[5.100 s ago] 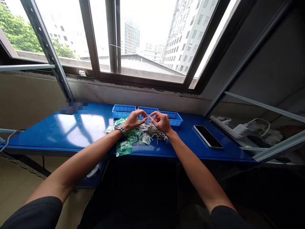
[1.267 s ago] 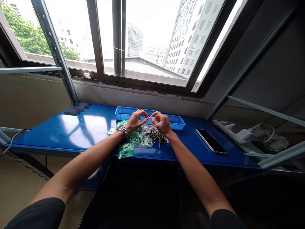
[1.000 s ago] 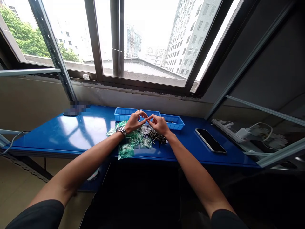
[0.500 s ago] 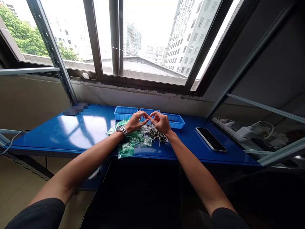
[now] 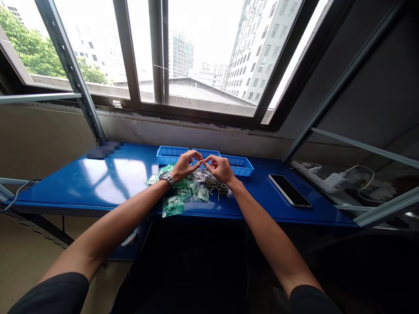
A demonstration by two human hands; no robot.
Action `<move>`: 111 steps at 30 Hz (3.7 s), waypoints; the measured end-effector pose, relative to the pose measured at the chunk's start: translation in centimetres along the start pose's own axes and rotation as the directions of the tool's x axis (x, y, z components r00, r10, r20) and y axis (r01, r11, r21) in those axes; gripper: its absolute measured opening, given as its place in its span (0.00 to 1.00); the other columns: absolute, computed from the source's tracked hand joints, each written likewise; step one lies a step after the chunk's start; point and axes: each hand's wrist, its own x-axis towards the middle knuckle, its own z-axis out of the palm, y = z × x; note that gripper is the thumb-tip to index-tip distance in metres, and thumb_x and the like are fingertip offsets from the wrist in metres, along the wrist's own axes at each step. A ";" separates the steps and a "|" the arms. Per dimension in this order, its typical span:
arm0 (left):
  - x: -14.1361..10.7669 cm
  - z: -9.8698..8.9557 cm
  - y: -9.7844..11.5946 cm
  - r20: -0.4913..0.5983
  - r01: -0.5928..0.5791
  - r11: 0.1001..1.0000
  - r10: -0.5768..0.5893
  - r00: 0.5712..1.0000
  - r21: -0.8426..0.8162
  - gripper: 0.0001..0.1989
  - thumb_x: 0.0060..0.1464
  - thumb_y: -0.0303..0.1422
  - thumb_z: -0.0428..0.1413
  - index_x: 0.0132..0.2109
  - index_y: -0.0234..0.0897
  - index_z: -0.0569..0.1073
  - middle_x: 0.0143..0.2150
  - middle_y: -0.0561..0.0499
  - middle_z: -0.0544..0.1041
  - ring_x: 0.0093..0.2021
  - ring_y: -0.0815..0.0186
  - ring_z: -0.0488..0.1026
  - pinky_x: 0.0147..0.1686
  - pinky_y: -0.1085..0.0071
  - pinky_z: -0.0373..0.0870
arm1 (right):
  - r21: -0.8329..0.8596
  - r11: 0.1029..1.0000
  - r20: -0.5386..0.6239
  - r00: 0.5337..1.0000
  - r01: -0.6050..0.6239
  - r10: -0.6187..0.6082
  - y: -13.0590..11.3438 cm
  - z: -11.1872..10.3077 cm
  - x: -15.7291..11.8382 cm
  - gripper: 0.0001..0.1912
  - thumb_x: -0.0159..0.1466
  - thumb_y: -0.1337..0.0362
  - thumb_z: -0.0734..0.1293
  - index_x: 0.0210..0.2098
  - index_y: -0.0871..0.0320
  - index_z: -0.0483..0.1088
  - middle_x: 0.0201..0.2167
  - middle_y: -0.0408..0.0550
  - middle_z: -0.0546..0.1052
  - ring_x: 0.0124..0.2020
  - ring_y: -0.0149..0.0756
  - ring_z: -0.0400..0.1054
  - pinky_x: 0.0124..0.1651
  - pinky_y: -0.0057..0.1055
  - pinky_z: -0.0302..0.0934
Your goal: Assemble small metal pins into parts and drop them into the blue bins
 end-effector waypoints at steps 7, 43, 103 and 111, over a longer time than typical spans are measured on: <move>-0.1 0.1 -0.1 0.064 -0.026 0.999 0.024 0.998 0.026 0.09 0.62 0.38 0.61 0.39 0.37 0.77 0.37 0.48 0.80 0.37 0.64 0.71 0.36 0.67 0.68 | 0.018 1.000 -0.099 0.995 0.008 -0.007 -0.8 0.0 -0.2 0.11 0.66 0.55 0.69 0.36 0.57 0.74 0.18 0.36 0.61 0.20 0.29 0.54 0.28 0.29 0.53; -0.1 0.2 0.3 0.098 -0.012 1.000 0.011 0.995 0.017 0.11 0.62 0.41 0.60 0.38 0.37 0.77 0.36 0.48 0.80 0.36 0.64 0.72 0.35 0.68 0.68 | 0.005 1.000 -0.076 0.997 0.010 -0.009 -0.8 -0.3 -0.2 0.13 0.67 0.53 0.68 0.36 0.57 0.75 0.19 0.37 0.61 0.21 0.29 0.54 0.28 0.29 0.53; -0.2 0.1 -0.2 0.085 -0.002 0.998 -0.003 0.996 0.062 0.07 0.64 0.31 0.55 0.42 0.37 0.78 0.39 0.48 0.81 0.37 0.64 0.73 0.37 0.66 0.69 | -0.248 0.884 -0.131 0.918 -0.396 0.374 -2.6 -6.1 -14.8 0.17 0.69 0.48 0.67 0.36 0.53 0.79 0.22 0.44 0.73 0.24 0.36 0.65 0.29 0.32 0.55; -0.1 -0.8 -0.2 0.189 -0.213 0.943 0.168 0.968 0.254 0.06 0.63 0.28 0.53 0.44 0.37 0.75 0.40 0.47 0.79 0.42 0.60 0.73 0.48 0.58 0.72 | -0.221 0.882 -0.137 0.909 -0.416 0.394 -2.4 -6.2 -14.6 0.18 0.69 0.46 0.67 0.35 0.54 0.78 0.23 0.44 0.74 0.24 0.36 0.66 0.30 0.32 0.56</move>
